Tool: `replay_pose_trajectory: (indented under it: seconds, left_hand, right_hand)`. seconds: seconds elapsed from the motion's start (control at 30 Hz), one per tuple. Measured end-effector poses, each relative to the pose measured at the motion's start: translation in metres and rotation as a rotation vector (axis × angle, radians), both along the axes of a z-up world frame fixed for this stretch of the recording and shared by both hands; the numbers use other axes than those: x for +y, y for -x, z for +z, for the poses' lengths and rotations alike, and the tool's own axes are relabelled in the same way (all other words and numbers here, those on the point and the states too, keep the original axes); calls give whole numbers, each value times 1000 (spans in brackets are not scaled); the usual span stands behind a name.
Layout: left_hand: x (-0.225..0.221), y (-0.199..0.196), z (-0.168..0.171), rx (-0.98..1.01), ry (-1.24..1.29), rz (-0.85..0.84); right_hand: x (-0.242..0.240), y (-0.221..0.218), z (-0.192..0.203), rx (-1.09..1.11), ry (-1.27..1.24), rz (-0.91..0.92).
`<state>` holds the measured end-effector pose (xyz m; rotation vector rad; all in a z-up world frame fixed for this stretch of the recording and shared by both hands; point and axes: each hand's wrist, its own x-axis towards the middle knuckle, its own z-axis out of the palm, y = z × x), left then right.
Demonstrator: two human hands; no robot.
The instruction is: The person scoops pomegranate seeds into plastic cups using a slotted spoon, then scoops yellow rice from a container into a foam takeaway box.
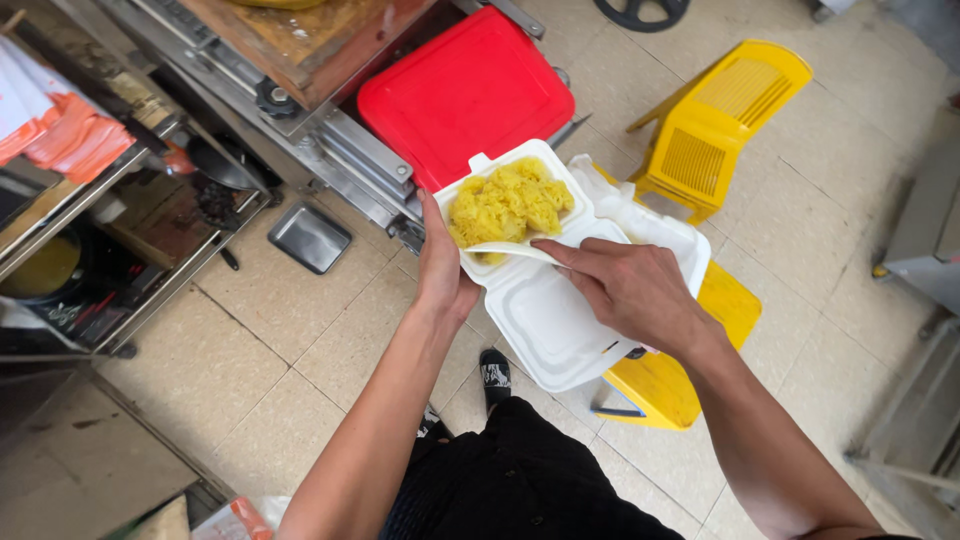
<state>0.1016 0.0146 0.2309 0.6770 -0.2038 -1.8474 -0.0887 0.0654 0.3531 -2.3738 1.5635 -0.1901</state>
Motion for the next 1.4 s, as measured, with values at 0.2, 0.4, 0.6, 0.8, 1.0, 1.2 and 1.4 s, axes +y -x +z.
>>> replay_pose_trajectory:
  seconds: [0.2, 0.4, 0.6, 0.8, 1.0, 1.2, 1.4]
  left_hand:
    - [-3, -11, 10, -51, 67, 84]
    - [-3, -8, 2, -154, -37, 188]
    - [4, -12, 3, -64, 8, 391]
    - [29, -15, 4, -67, 54, 701]
    - [93, -25, -4, -314, 376, 881]
    - [190, -79, -3, -646, 265, 932]
    - [324, -140, 14, -909, 149, 1115]
  right_hand:
    - [-31, 11, -3, -163, -12, 153]
    - [-75, 72, -47, -668, -132, -151]
    - [-111, 81, -127, -1240, -634, -547]
    - [-98, 26, -154, -1548, -1281, -488]
    - [-99, -92, -122, -1310, -1280, -29]
    - [-27, -194, -75, -955, -1172, 231]
    - [82, -300, -67, -755, -1347, 331]
